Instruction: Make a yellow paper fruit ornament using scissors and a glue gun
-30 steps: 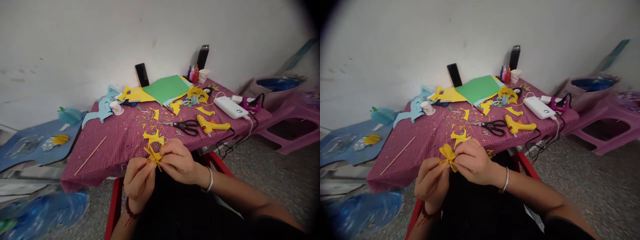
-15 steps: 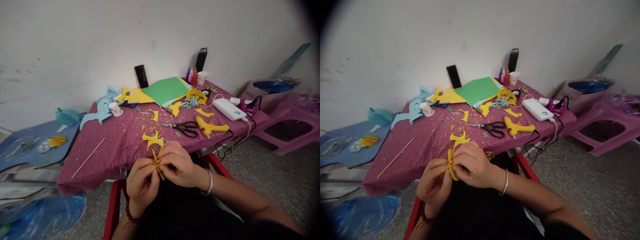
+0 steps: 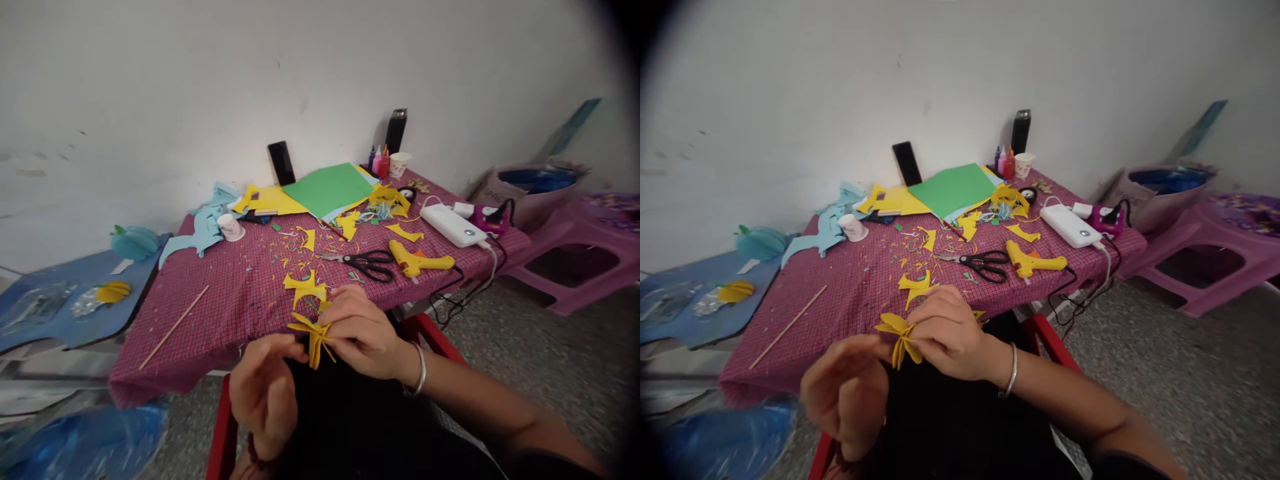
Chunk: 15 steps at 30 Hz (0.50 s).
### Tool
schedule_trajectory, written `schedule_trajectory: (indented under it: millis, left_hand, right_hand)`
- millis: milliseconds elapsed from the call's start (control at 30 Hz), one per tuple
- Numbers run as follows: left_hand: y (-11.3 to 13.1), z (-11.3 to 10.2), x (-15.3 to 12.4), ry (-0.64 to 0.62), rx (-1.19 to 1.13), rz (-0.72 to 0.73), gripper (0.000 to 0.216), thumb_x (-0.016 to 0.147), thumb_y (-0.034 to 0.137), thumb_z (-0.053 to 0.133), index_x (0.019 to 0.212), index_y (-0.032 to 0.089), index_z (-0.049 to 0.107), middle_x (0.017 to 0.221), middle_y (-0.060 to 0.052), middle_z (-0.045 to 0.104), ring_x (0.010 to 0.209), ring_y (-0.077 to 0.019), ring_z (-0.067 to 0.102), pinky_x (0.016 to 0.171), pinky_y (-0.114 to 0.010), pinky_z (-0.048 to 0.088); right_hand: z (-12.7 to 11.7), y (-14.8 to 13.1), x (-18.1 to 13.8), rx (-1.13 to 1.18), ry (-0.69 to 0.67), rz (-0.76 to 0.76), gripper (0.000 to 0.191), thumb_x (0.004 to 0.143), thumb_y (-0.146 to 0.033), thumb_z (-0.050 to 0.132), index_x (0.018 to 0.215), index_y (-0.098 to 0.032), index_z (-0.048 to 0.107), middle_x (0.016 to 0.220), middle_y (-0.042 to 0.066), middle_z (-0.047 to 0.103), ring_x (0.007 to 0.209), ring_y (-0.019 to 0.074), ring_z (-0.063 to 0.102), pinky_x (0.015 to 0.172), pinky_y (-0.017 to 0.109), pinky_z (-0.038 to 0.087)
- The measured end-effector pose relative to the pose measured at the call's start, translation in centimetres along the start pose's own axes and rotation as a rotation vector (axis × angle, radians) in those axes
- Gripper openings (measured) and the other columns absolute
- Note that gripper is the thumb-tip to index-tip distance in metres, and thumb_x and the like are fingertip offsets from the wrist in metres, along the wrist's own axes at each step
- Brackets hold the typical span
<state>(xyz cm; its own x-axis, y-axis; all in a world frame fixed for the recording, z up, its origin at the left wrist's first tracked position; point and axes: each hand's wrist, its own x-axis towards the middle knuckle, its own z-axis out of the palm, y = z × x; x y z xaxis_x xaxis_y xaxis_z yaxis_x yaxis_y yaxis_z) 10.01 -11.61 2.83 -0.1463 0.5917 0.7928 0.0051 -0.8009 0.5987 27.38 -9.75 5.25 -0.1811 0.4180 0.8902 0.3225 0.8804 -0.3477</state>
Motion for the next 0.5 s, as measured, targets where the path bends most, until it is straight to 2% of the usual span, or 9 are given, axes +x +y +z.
schedule_trajectory:
  millis: [67, 133, 233, 333, 400, 500]
  left_hand:
    - [0.4, 0.0, 0.2, 0.042, 0.047, -0.133, 0.033, 0.089, 0.012, 0.054, 0.119, 0.023, 0.061, 0.104, -0.005, 0.064, 0.067, -0.013, 0.062, 0.051, -0.026, 0.052]
    - [0.6, -0.2, 0.6, 0.015, 0.172, -0.18, 0.035, 0.083, 0.008, 0.062, 0.115, 0.023, 0.063, 0.108, -0.005, 0.061, 0.072, -0.012, 0.06, 0.054, -0.024, 0.051]
    - [0.3, -0.8, 1.2, -0.073, 0.351, -0.167, 0.043, 0.077, 0.007, 0.069, 0.116, 0.023, 0.063, 0.115, -0.007, 0.058, 0.088, -0.0159, 0.059, 0.068, -0.027, 0.052]
    - [-0.3, -1.3, 1.7, -0.176, 0.391, -0.153, 0.042, 0.077, 0.006, 0.068, 0.115, 0.024, 0.062, 0.114, -0.007, 0.059, 0.099, -0.0194, 0.058, 0.078, -0.032, 0.05]
    - [-0.5, -1.5, 1.9, -0.238, 0.375, -0.141, 0.033, 0.078, 0.005, 0.068, 0.105, 0.023, 0.063, 0.107, -0.005, 0.06, 0.098, -0.0191, 0.058, 0.082, -0.034, 0.049]
    - [-0.3, -1.5, 2.1, -0.305, 0.351, -0.093, 0.02, 0.077, 0.004, 0.068, 0.085, 0.021, 0.061, 0.089, -0.002, 0.059, 0.084, -0.0159, 0.058, 0.073, -0.03, 0.048]
  right_hand:
    - [-0.2, 0.1, 0.1, -0.011, -0.008, -0.001, 0.01, 0.087, -0.01, 0.058, 0.088, -0.02, 0.06, 0.082, 0.005, 0.073, 0.077, 0.0162, 0.067, 0.086, 0.041, 0.051]
    - [-0.2, 0.1, 0.2, -0.02, -0.006, 0.0, 0.01, 0.087, -0.01, 0.058, 0.087, -0.02, 0.061, 0.082, 0.005, 0.073, 0.077, 0.0161, 0.067, 0.085, 0.04, 0.051]
    - [-0.1, 0.1, 0.2, -0.02, -0.01, 0.002, 0.01, 0.087, -0.011, 0.058, 0.087, -0.021, 0.061, 0.082, 0.004, 0.072, 0.077, 0.0158, 0.067, 0.087, 0.04, 0.05]
    - [0.1, 0.1, 0.1, -0.005, -0.039, -0.005, 0.01, 0.089, -0.012, 0.057, 0.088, -0.021, 0.061, 0.083, 0.004, 0.072, 0.077, 0.016, 0.067, 0.09, 0.042, 0.049]
    - [0.1, 0.0, 0.0, -0.008, -0.048, 0.002, 0.01, 0.089, -0.012, 0.057, 0.088, -0.021, 0.061, 0.083, 0.003, 0.072, 0.077, 0.016, 0.066, 0.09, 0.043, 0.048]
    - [0.2, -0.1, 0.0, -0.021, -0.044, 0.016, 0.011, 0.087, -0.011, 0.059, 0.087, -0.021, 0.061, 0.083, 0.003, 0.072, 0.078, 0.0162, 0.065, 0.088, 0.041, 0.048]
